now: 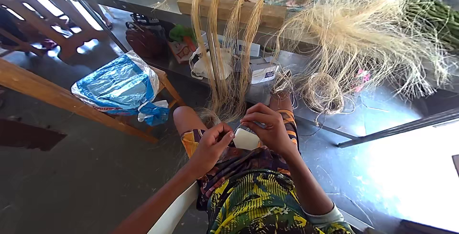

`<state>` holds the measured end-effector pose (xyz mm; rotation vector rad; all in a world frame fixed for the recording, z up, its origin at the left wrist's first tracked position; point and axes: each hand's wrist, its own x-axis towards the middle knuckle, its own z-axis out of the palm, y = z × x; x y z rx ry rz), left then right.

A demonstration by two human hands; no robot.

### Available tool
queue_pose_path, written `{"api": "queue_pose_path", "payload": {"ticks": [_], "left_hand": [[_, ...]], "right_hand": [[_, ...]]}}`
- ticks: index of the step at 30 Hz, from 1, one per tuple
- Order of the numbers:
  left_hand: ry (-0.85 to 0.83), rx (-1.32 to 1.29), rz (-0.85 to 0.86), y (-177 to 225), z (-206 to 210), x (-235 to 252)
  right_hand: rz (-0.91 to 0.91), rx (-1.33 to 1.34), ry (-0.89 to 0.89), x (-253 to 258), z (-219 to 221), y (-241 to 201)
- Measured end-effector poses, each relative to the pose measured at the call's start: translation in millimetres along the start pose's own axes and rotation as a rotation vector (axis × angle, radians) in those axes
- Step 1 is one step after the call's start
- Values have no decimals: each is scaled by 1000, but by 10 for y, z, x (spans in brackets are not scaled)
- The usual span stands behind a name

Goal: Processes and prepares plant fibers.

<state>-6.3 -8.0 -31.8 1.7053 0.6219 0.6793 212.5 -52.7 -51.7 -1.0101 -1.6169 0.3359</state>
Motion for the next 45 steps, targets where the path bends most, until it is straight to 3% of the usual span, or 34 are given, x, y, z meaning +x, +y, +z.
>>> {"api": "queue_pose_path", "payload": {"ticks": [6,17,45], "left_hand": [[4,31,32,3,-10,2],[128,59,19,-11,2,19],[249,164,101,-59,62,41]], "right_hand": [[21,-32,63,-59,-27,29],[228,318,142,-183,275,-50],[412,568,108,-218,530,-114]]}}
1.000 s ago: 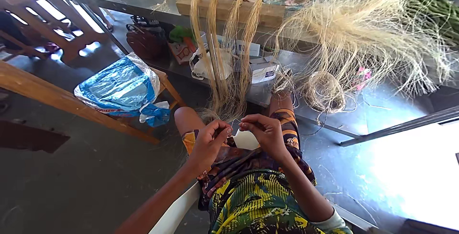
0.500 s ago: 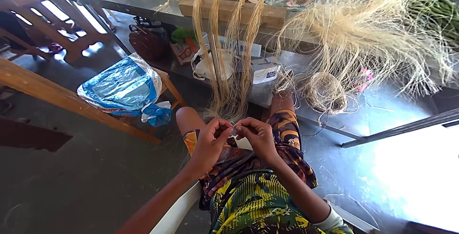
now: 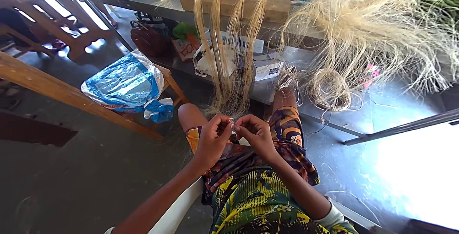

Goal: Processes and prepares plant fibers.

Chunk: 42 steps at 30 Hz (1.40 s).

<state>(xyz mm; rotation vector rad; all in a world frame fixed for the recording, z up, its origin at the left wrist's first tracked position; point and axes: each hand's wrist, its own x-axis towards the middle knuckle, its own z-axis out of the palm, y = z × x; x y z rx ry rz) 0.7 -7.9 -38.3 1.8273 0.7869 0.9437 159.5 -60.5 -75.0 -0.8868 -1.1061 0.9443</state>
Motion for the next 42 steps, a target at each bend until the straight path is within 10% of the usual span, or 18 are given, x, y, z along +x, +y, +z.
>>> {"api": "queue_pose_path", "payload": {"ticks": [9,32,42], "left_hand": [[-20,-100,24,-91,-4,14],[3,-184,-27,-54,-93,16],[-31,-244,36,-29,-58,-3]], "right_hand": [[-107,168,-107,5,137,344],[-414,-449,40,112,-387,168],[-38,-427,190,-2,53,-55]]}}
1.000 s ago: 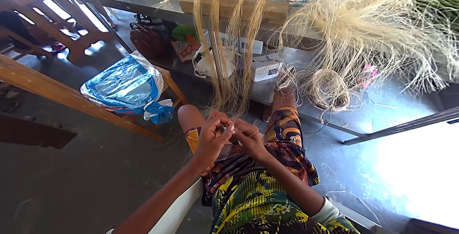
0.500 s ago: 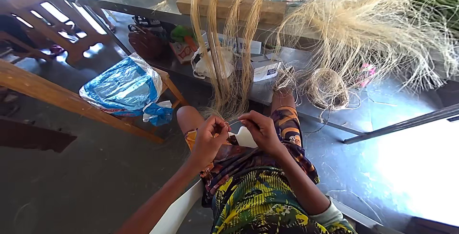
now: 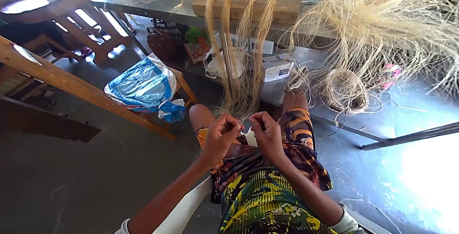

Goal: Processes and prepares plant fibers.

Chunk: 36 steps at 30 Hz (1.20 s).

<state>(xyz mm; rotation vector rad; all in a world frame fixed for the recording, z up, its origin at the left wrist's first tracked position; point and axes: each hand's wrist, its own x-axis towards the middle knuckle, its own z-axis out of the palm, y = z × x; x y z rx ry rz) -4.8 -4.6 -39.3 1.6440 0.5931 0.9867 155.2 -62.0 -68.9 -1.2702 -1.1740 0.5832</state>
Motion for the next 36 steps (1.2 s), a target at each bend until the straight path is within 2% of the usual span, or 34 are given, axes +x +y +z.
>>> {"api": "queue_pose_path", "payload": {"ticks": [5,11,26,33,36], "left_hand": [[29,19,-28,-7,23,-4],[55,-143,-152,-41,26,14],[79,152,-110,-33,37,5],[72,197,-144,-39,44,2],[62,193,-157,-34,54,-1]], "right_hand": [[38,209,-33,-30,132,-109],[44,372,-62,-43,238,16],[-196,153,-100,-72,187,100],[-228,112,6,-42,189,202],[-210,126,-19,-37,183,237]]}}
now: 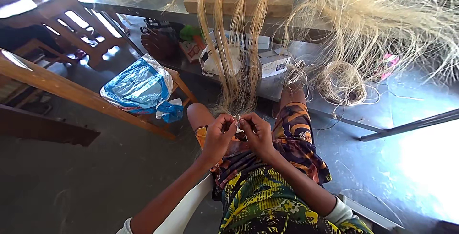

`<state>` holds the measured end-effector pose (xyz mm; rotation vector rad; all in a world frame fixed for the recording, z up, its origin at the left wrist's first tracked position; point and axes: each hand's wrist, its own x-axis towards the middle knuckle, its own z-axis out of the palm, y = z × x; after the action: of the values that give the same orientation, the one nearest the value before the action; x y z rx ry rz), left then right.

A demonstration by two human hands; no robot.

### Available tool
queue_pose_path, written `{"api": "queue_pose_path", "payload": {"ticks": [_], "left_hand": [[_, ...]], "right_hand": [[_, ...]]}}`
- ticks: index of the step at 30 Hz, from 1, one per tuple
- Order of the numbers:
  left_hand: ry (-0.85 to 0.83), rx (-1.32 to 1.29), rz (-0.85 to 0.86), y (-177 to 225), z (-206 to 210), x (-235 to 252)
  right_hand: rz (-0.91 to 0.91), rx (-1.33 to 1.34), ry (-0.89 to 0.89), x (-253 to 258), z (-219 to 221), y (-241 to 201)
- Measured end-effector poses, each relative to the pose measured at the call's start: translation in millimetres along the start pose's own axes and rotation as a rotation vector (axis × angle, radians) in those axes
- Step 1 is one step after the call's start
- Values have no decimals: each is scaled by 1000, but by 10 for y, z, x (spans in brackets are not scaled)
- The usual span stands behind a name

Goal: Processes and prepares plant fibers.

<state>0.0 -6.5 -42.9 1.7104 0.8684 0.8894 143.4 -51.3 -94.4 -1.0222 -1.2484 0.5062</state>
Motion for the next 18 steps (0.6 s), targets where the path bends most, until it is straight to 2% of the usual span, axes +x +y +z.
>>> {"api": "queue_pose_path", "payload": {"ticks": [3,7,11,15,18], "left_hand": [[-9,-11,-8,0,-6,0],[-21,-1,13,-15,-22,5],[-45,14,22,-37,-22,10],[-42,22,15,-59,-16,14],[-36,38,15,-75,-19,20]], "right_hand": [[32,97,-38,3,6,-14],[245,290,-43,49,-3,-100],[370,472,-16,76,-14,-43],[437,523,26,91,-19,-47],[418,479,63,84,-5,-60]]}}
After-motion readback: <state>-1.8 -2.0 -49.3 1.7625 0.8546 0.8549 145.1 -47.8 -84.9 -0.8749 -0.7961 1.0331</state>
